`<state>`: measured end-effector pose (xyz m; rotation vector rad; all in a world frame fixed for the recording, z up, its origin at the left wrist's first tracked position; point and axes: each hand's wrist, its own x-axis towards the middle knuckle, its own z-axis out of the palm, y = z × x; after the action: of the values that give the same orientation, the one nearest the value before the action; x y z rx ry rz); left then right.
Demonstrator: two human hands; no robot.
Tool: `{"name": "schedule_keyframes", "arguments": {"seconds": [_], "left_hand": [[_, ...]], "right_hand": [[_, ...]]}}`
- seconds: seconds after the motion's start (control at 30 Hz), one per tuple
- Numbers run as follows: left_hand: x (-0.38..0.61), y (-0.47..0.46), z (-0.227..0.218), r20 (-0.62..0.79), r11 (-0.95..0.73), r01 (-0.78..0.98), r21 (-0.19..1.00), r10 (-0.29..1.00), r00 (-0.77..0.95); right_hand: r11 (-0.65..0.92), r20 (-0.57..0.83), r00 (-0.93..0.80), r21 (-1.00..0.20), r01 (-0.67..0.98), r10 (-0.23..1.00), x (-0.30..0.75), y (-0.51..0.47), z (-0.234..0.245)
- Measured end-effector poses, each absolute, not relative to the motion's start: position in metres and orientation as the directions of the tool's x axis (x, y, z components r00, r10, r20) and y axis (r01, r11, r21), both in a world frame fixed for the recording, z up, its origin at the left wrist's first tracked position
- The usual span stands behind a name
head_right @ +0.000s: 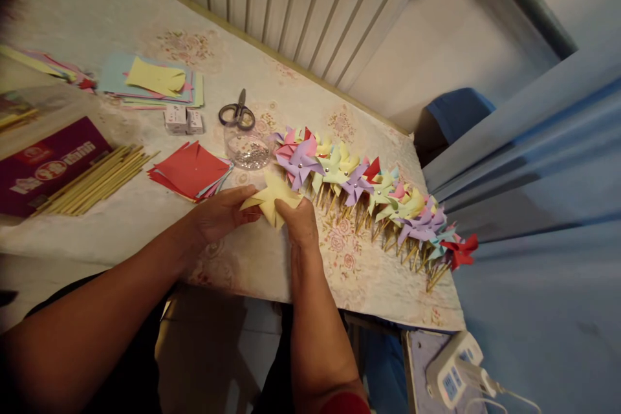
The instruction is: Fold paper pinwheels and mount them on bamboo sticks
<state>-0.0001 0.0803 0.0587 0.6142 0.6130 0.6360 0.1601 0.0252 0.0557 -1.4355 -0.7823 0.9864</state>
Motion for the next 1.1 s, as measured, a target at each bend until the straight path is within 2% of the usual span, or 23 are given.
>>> {"name": "schedule_keyframes", "arguments": {"seconds": [0.1,0.23,0.3,0.47,0.6,0.8,1.1], "left_hand": [[0.006,0.076,0.053,-0.273,0.672,-0.412,0.616,0.672,0.688],[0.017,0.065,0.047,-0.152,0.582,-0.467,0.665,0.718,0.679],[0.022,0.060,0.046,-0.135,0.552,-0.490,0.675,0.745,0.653],[0.030,0.054,0.049,-0.180,0.540,-0.567,0.623,0.804,0.567],[0.035,0.053,0.051,-0.226,0.537,-0.598,0.595,0.826,0.516],[0.036,0.053,0.052,-0.259,0.494,-0.545,0.677,0.854,0.452],[0.036,0.055,0.051,-0.305,0.503,-0.496,0.707,0.851,0.428]], "right_hand": [[-0.035,-0.096,0.493,-0.991,-0.132,0.864,0.158,0.028,0.053],[-0.035,-0.107,0.546,-0.989,-0.141,0.831,0.152,0.030,0.049],[-0.043,-0.108,0.541,-0.990,-0.132,0.834,0.149,0.031,0.047],[-0.021,-0.089,0.514,-0.990,-0.137,0.853,0.140,0.029,0.044],[0.024,-0.081,0.558,-0.984,-0.178,0.826,0.130,0.029,0.048],[-0.014,-0.142,0.560,-0.974,-0.227,0.816,0.124,0.029,0.051],[-0.036,-0.154,0.550,-0.975,-0.219,0.821,0.125,0.028,0.047]]}}
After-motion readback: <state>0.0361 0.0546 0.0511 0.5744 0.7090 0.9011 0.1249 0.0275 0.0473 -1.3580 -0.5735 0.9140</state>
